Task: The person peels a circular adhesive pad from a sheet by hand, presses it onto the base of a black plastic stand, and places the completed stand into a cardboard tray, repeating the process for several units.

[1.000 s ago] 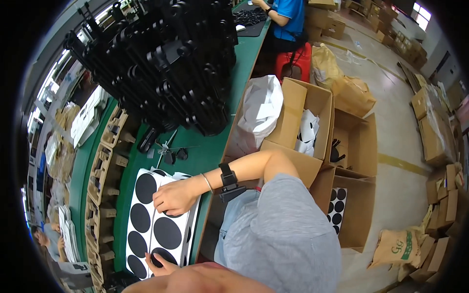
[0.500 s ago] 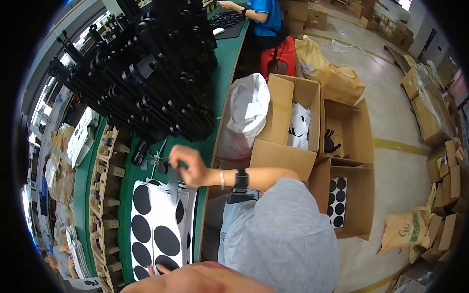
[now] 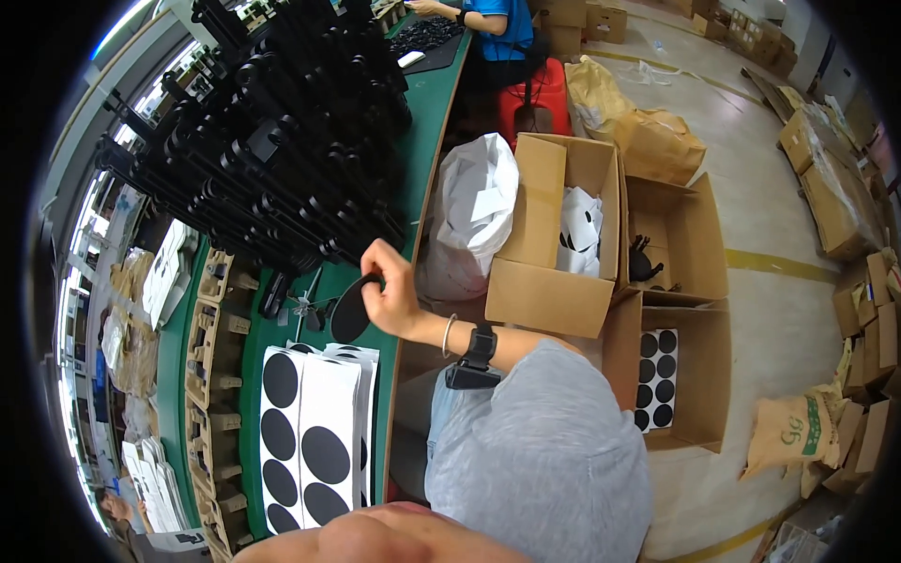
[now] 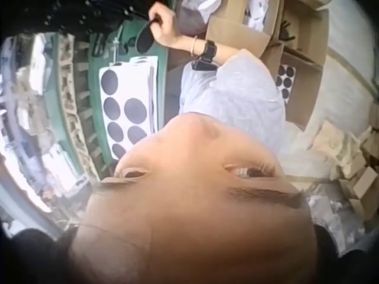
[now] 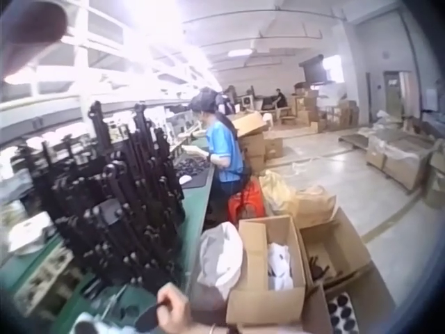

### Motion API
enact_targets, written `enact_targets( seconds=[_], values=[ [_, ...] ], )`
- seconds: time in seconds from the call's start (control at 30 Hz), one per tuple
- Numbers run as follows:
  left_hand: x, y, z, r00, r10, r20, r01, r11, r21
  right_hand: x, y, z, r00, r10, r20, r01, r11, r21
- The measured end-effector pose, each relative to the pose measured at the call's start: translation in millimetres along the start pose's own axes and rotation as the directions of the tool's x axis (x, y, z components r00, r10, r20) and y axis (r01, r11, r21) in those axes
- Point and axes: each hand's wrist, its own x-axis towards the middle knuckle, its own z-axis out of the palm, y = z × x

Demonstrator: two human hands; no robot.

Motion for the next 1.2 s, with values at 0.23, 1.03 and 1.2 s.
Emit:
enact_targets(
  seconds=[0.23, 1.03, 1.2],
  values=[
    [-31.7, -124.1, -50.8, 0.934, -0.132, 0.333, 0.174, 0.980, -0.099, -29.2, -17.5, 50.0, 0.946, 0.066, 0.316, -0.154, 0.953, 0.262],
    [12.0, 274.8, 64.6, 0.870, -0.492, -0.031, 0.027, 0.111, -0.993, -78.0, -101.2, 138.5, -0.221, 0.116, 0.968, -0.951, 0.197, -0.241],
    [7.0, 273.0, 66.6, 0.863, -0.503, -0.043, 0.077, 0.216, -0.973, -84.0, -100.0, 136.6, -0.224, 0.183, 0.957, -0.927, 0.262, -0.267]
  ],
)
